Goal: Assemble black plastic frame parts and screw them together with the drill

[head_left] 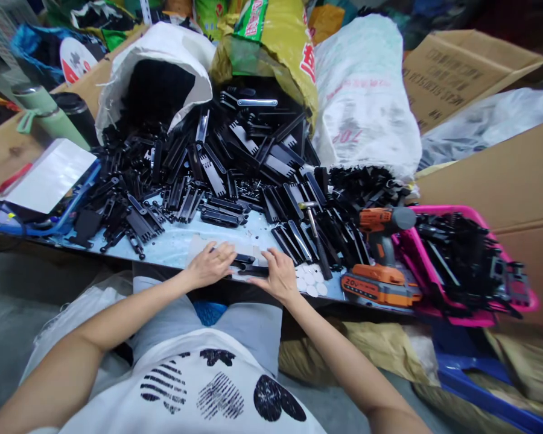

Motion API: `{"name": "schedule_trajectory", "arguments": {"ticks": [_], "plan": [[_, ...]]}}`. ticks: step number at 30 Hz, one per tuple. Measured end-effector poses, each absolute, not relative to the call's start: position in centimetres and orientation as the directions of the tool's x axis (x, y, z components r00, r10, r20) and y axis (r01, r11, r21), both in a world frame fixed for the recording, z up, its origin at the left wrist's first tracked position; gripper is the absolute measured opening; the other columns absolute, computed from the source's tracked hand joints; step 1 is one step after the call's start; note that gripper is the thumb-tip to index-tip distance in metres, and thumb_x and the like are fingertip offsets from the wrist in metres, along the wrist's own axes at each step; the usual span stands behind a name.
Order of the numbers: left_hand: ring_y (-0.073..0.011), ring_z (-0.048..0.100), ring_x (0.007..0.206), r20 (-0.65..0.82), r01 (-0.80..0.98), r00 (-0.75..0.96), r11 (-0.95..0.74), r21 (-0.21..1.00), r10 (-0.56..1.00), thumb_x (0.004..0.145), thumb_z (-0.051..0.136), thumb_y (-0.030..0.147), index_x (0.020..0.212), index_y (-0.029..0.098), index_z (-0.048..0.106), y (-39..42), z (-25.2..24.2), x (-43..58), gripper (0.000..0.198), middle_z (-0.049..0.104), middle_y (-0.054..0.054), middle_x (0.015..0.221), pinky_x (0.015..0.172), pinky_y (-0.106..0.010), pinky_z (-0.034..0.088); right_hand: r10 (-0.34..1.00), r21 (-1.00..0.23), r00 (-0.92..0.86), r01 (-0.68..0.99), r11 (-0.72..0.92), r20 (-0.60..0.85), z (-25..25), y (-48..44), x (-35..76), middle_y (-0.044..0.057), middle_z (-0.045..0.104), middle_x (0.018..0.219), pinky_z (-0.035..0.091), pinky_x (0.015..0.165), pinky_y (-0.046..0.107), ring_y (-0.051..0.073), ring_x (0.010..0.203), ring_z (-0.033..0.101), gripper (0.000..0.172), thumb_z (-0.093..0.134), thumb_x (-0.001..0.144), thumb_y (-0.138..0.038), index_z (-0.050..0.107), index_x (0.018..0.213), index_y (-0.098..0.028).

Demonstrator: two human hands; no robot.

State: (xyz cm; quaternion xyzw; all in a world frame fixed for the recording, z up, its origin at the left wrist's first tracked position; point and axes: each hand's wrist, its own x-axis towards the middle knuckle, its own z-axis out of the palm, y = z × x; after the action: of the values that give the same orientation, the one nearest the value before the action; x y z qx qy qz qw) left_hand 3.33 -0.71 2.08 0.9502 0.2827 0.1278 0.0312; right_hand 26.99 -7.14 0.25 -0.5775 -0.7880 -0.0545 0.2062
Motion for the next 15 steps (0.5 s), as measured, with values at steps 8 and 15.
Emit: {"name": "schedule_trajectory", "arguments": {"ticks": [8,15], "plan": [[-0.02,0.058,0.063,0.316,0.384,0.852,-0.908,0.167,0.418,0.094,0.037,0.049,0.069,0.013,0.057,0.0,4.8,4.4,0.048,0.061,-0.01,0.064,0.056,-0.029,0.04,0.787,-0.142,-0.468,0.817,0.559,0.403,5.6,-8.2,29.9,0.002,0.046,0.054,0.026,0.052,0.028,0.013,0.052,0.041,0.055,0.041,0.089,-0.062,0.049,0.057,-0.017],[-0.0114,0.045,0.048,0.636,-0.168,0.627,-0.719,0.674,0.449,0.099,0.015,0.047,0.071,0.019,0.05,-7.0,10.5,3.7,0.052,0.05,0.0,0.053,0.048,-0.025,0.034,0.672,-0.786,-0.561,0.06,0.615,0.483,9.1,-11.0,22.9,0.001,0.043,0.048,0.036,0.049,0.03,0.014,0.045,0.045,0.065,0.009,0.092,-0.064,0.046,0.06,-0.021]]}}
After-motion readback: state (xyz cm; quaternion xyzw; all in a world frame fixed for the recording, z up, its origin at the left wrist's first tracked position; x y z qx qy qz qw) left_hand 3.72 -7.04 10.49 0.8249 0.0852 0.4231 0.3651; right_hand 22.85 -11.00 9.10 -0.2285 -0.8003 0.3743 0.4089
